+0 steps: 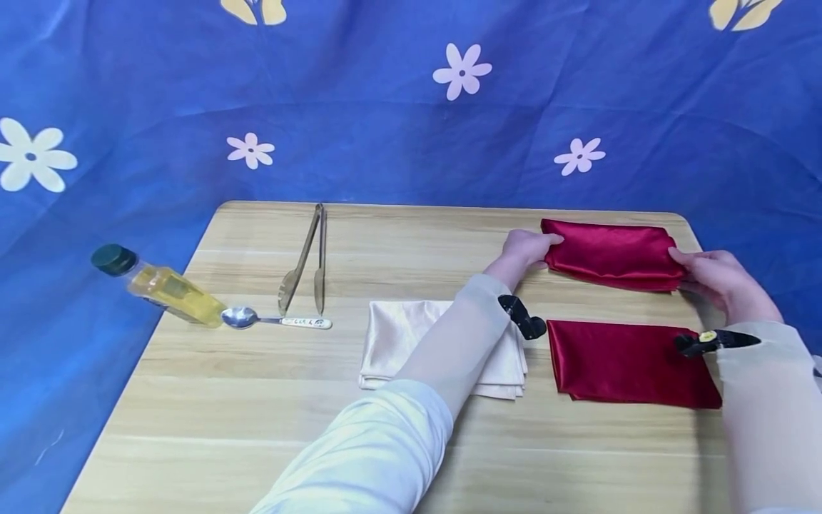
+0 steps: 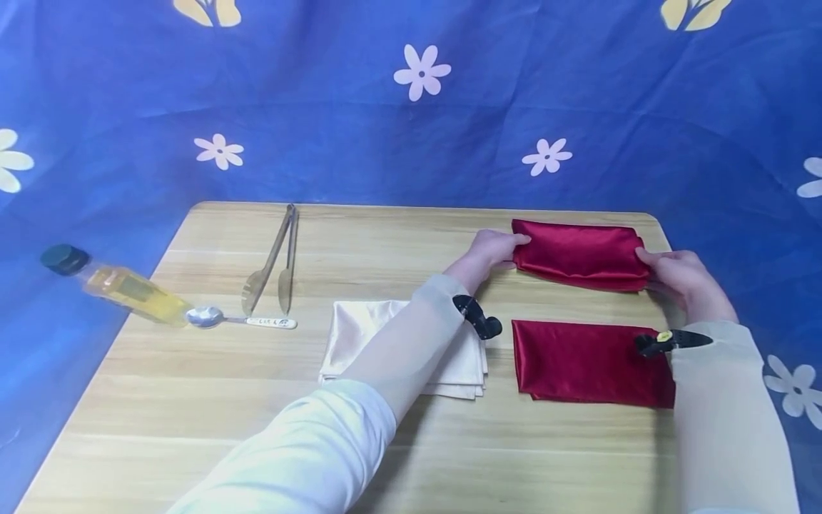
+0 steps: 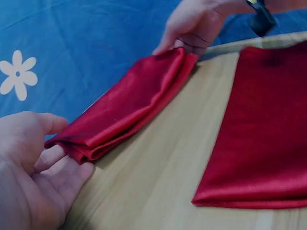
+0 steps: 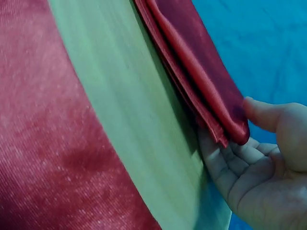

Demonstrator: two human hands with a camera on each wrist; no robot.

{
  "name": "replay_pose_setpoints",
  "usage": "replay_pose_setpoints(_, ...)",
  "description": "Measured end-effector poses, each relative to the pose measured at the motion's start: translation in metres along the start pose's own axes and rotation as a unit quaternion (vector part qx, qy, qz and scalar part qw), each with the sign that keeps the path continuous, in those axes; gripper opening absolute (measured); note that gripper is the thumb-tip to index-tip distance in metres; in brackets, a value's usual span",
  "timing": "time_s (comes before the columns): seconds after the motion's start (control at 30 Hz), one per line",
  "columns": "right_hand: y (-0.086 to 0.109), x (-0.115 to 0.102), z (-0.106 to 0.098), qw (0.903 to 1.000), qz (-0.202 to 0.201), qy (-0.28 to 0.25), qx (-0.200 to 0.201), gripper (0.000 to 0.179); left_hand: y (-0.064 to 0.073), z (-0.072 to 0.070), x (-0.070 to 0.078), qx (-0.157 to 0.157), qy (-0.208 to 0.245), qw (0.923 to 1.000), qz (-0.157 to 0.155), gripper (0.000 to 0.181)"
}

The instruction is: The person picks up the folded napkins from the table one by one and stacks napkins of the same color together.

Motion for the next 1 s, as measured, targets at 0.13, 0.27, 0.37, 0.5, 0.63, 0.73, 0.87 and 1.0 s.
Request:
replay_pose_setpoints(0.13,-0.002,0.009,0.0,0.9981,0.021,-0.058,0.006,0.025,-0.002,-0.003,0.001,0.019,-0.086,0.9956,0.033,0.029)
replay_pose_setpoints(0.27,0.0,0.018,0.0,0.9913,0.042,-0.122,0.029,0.022,-0.003,-0.001,-0.002,0.017,-0.101,0.9934,0.052,0.021)
replay_pose_setpoints(0.37,0.002,0.023,-0.002,0.9866,0.063,-0.14,0.055,0.02,-0.005,0.003,-0.005,0.004,-0.048,0.9978,0.046,0.016)
replay_pose_setpoints(0.5,0.003,0.026,-0.005,0.9835,0.09,-0.139,0.073,0.023,-0.005,0.006,-0.007,-0.013,0.024,0.9993,0.026,0.011)
replay_pose_setpoints(0.63,0.001,0.024,-0.001,0.9863,0.086,-0.124,0.067,0.028,-0.005,0.006,-0.01,-0.028,0.063,0.9976,0.007,0.013)
replay_pose_setpoints(0.73,-0.002,0.023,0.003,0.9874,0.078,-0.123,0.062,0.028,-0.003,0.004,-0.01,-0.032,0.067,0.9972,0.009,0.017)
replay_pose_setpoints(0.87,-0.003,0.023,0.006,0.9871,0.073,-0.128,0.064,0.024,-0.001,0.0,-0.008,-0.033,0.058,0.9975,0.021,0.015)
replay_pose_setpoints(1.0,-0.001,0.023,0.006,0.9893,0.066,-0.116,0.06,0.021,0.001,-0.003,-0.007,-0.036,0.063,0.9971,0.024,0.014)
Point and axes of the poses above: each hand's wrist, its own y-axis away from the middle knuckle, its own z-axis out of the palm, x = y × z, the point moved 6 cm from there along -y, towards the middle knuckle, and after that the axes turned 6 degrees about x, right-handed, at the moved point
